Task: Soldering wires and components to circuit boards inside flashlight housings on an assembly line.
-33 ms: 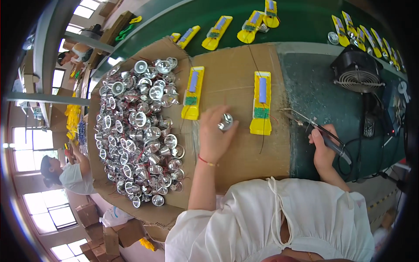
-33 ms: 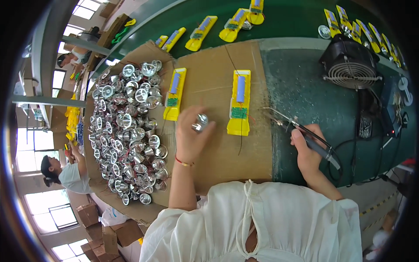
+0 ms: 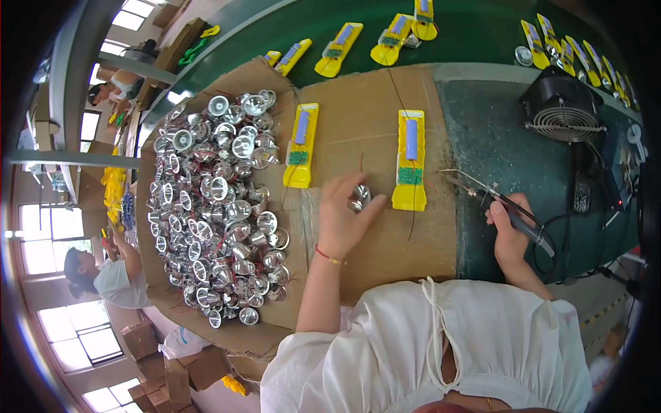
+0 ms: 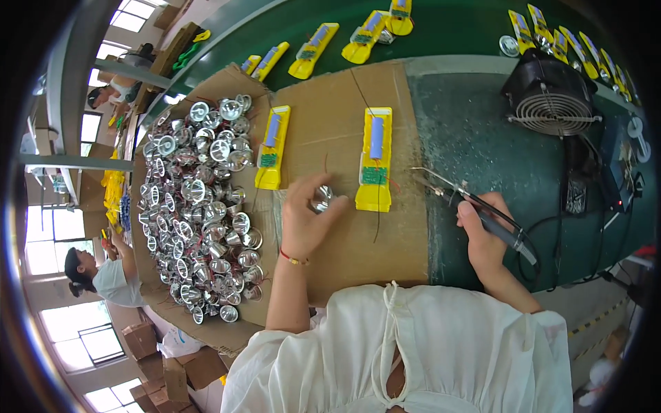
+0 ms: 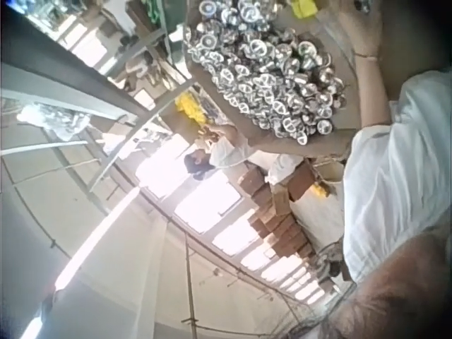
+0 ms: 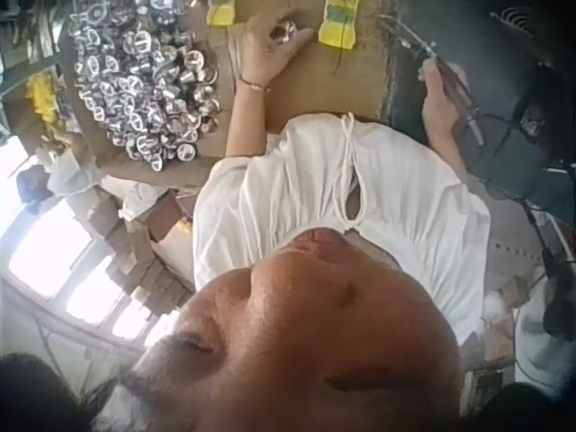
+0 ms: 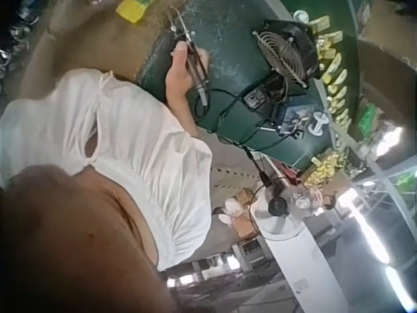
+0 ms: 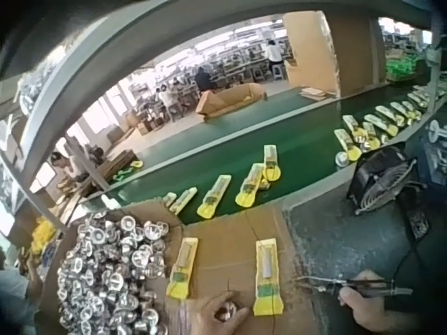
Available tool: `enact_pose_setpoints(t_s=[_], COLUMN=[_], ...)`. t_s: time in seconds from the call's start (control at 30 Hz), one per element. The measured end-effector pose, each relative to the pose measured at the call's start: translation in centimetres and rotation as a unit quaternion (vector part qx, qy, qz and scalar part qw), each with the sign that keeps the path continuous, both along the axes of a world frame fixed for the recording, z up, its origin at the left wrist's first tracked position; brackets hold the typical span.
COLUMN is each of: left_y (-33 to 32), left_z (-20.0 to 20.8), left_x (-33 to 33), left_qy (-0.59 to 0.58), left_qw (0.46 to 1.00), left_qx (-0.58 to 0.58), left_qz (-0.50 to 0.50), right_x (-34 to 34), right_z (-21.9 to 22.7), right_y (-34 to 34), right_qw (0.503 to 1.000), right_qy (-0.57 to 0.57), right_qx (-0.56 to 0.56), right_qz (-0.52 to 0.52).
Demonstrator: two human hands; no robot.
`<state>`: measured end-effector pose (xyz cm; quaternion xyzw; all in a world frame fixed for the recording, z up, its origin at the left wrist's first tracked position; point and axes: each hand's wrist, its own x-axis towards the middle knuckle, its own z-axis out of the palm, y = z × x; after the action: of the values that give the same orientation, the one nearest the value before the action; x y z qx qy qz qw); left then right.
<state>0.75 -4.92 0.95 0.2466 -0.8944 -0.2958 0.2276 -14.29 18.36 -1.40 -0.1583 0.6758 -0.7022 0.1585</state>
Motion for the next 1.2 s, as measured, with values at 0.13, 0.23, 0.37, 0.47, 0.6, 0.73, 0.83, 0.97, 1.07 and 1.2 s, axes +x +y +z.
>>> enact_pose_setpoints(t_s=[0.13, 0.23, 0.37, 0.47, 0.6, 0.73, 0.83, 0.97, 1.07, 1.2], left_y=[0.7, 1.1, 1.9, 2.5, 3.2, 3.6, 3.7, 3.8, 3.8, 3.7], left_z=[-2.1, -1.3, 0.0, 0.0, -1.3, -1.6, -1.4, -1.1, -1.1, -1.3], left_x=[0.3, -0.7, -1.5, -1.8, -2.1, -2.5, -2.8, -2.8, -3.0, -3.1], left_qy=[0.016, 0.079, 0.079, 0.04, 0.035, 0.061, 0.047, 0.048, 0.043, 0.036], left_qw=[0.974, 0.948, 0.929, 0.92, 0.946, 0.969, 0.965, 0.971, 0.975, 0.982], left_qx=[0.208, 0.289, 0.349, 0.373, 0.301, 0.229, 0.246, 0.226, 0.212, 0.179], left_qz=[0.091, 0.108, 0.101, 0.113, 0.114, 0.066, 0.072, 0.061, 0.052, 0.04], right_x=[0.3, 0.5, 0.5, 0.6, 1.0, 1.2, 1.2, 1.2, 1.2, 1.2], right_z=[0.3, 0.5, 1.0, 1.4, 1.4, 0.8, 0.6, 0.7, 0.5, 0.3], right_y=[0.0, 0.0, 0.3, -0.6, -2.0, -2.6, -2.7, -2.7, -2.7, -2.6], right_qw=[1.0, 1.0, 0.997, 0.988, 0.985, 0.987, 0.991, 0.992, 0.99, 0.991], right_qy=[-0.005, 0.007, 0.065, 0.135, 0.147, 0.145, 0.115, 0.113, 0.124, 0.117], right_qx=[-0.008, -0.021, -0.016, -0.027, -0.004, 0.013, 0.012, -0.001, -0.004, -0.002], right_qz=[-0.005, -0.008, 0.024, 0.074, 0.089, 0.071, 0.06, 0.055, 0.06, 0.072])
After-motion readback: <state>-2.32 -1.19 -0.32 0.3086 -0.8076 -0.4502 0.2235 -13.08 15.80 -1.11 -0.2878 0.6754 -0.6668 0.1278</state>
